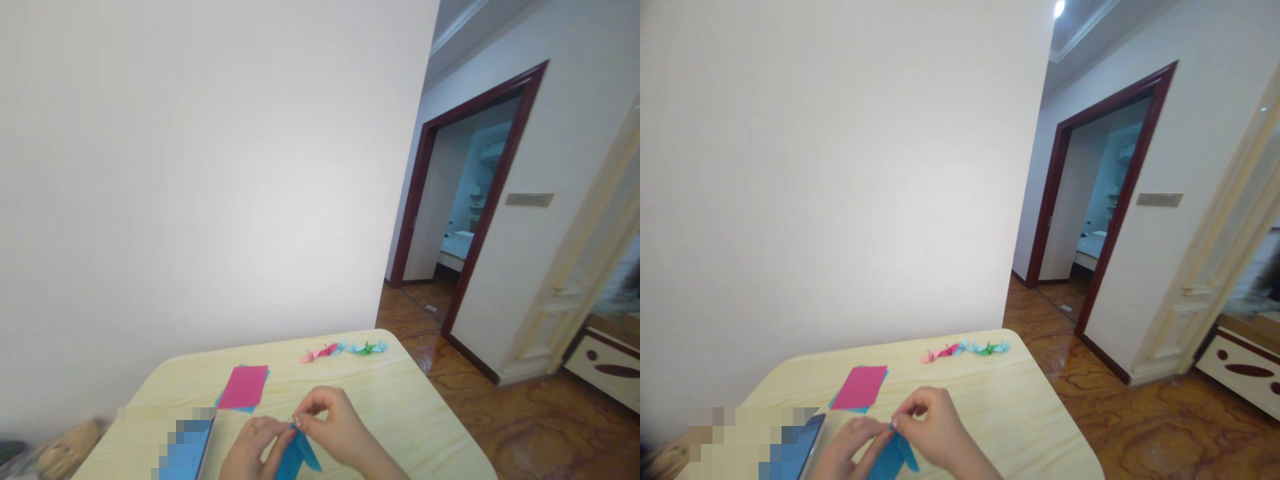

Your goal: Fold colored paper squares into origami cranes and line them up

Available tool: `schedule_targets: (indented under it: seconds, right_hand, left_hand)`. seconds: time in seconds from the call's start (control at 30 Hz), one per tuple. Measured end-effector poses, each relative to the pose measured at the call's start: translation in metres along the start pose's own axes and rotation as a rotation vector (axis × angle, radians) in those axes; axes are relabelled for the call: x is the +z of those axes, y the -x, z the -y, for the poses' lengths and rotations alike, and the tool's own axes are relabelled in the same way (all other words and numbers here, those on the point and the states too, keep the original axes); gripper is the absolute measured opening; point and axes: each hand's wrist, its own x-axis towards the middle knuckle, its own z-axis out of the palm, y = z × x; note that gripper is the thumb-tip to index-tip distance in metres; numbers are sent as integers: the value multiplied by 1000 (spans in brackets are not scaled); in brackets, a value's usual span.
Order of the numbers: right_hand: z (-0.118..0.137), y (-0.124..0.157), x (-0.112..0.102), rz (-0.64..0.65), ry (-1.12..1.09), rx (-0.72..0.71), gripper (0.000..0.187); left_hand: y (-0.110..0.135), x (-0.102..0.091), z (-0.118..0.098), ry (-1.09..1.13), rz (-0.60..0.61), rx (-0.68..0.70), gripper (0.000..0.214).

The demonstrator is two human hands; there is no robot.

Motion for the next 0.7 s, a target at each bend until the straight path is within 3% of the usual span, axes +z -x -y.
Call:
schedule_targets:
  seconds: [0.27,0.47,0.63,0.7]
  right_hand:
    - [-5,0,2,-81,17,-63,9]
    - [-9,-5,-3,29,-246,-19,36]
    - [-4,-2,-5,41,-17,-82,11]
    - [-5,-2,-5,30,17,-84,9]
  left_hand:
    - [2,4,1,-80,-46,129,27]
    - [1,2,-2,-101,-19,106,25]
    - [2,3,-2,-55,7,92,21]
    - [4,3,-1,-11,5,86,16]
